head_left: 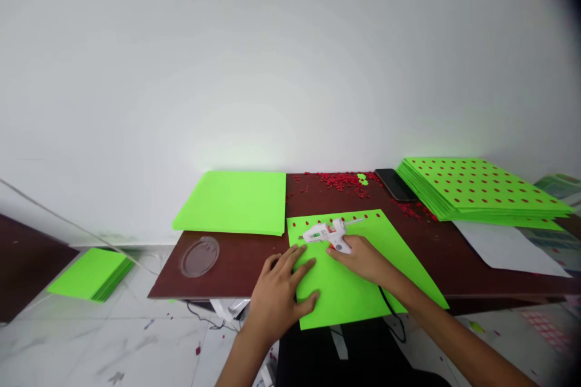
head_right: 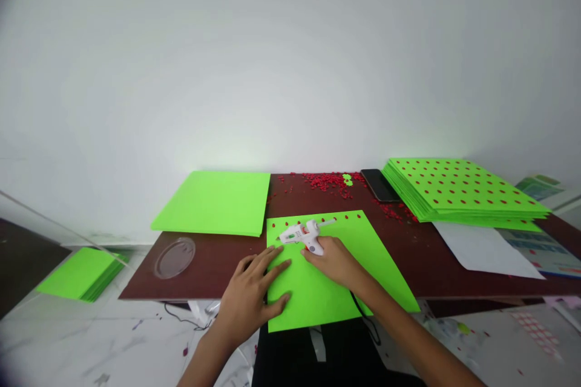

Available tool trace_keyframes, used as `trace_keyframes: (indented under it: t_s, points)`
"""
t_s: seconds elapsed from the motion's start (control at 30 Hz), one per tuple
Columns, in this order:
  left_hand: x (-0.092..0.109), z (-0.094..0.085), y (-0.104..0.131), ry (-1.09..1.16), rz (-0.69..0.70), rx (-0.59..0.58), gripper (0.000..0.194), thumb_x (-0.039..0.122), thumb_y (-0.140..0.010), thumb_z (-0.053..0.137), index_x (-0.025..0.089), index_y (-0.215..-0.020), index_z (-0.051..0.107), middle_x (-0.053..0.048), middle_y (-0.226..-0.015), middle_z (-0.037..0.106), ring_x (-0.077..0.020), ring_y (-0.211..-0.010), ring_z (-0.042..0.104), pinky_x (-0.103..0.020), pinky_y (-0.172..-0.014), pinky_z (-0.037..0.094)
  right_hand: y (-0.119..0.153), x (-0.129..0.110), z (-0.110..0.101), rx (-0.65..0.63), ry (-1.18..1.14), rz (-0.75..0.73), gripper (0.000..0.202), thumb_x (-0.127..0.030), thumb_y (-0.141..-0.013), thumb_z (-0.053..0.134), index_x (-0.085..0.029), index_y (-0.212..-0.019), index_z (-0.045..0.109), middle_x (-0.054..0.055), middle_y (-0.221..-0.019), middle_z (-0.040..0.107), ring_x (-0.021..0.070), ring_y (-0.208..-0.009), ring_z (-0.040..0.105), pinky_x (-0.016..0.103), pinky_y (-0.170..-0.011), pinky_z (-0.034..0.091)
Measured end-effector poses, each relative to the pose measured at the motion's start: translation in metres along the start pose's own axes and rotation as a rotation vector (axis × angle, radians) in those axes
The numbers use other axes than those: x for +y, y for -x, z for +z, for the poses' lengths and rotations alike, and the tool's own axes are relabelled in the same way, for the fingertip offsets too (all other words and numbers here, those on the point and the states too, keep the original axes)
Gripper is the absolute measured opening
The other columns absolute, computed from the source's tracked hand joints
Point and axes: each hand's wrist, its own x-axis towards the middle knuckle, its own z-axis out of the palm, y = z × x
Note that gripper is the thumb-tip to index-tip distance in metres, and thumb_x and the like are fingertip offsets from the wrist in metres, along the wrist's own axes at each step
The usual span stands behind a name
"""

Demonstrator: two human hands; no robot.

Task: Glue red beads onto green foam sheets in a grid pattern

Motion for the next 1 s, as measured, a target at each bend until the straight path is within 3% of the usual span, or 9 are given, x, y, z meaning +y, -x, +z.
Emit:
trace_keyframes:
  t_s: [0.27, 0.43, 0.6, 1.0]
  points:
    - [0.000, 0.001, -0.001, 0.022, 0.004, 0.025, 0.055, 0.052, -0.097, 0.065, 0.032, -0.148, 0.057, -0.006, -0.163, 0.046, -0.0310, -0.148, 0.046, -0.050, -0.117, 0.038, 0.001, 0.009, -0.010, 0.045, -0.016, 0.024, 0.036, -0.050, -0.088, 0.064, -0.019, -0.070, 0.061, 0.004, -0.067, 0.068, 0.0204, -0.065, 0.060, 0.030, -0.060, 0.041]
    - [-0.001, 0.000, -0.001, 0.024, -0.006, 0.011, 0.055, 0.052, -0.098, 0.064, 0.033, -0.149, 0.056, -0.005, -0.163, 0.046, -0.0303, -0.148, 0.045, -0.050, -0.117, 0.038, -0.001, 0.009, -0.009, 0.009, 0.000, -0.007, 0.033, -0.049, -0.086, 0.066, -0.018, -0.075, 0.067, 0.007, -0.072, 0.073, 0.0228, -0.067, 0.063, 0.030, -0.060, 0.042]
    - [0.000, 0.000, -0.001, 0.025, -0.017, 0.012, 0.055, 0.051, -0.097, 0.066, 0.032, -0.148, 0.057, -0.006, -0.164, 0.046, -0.0305, -0.149, 0.045, -0.050, -0.117, 0.038, -0.005, 0.004, -0.014, 0.312, -0.023, 0.055, 0.040, -0.056, -0.087, 0.059, -0.018, -0.077, 0.066, 0.009, -0.072, 0.072, 0.0239, -0.066, 0.064, 0.032, -0.063, 0.044]
    - [0.000, 0.001, 0.000, 0.018, -0.005, 0.030, 0.055, 0.052, -0.097, 0.065, 0.032, -0.148, 0.057, -0.006, -0.162, 0.047, -0.0308, -0.147, 0.046, -0.050, -0.116, 0.039, -0.001, 0.001, -0.001, 0.108, 0.016, -0.034, 0.034, -0.049, -0.087, 0.064, -0.019, -0.070, 0.064, 0.006, -0.067, 0.071, 0.0221, -0.064, 0.062, 0.031, -0.060, 0.043]
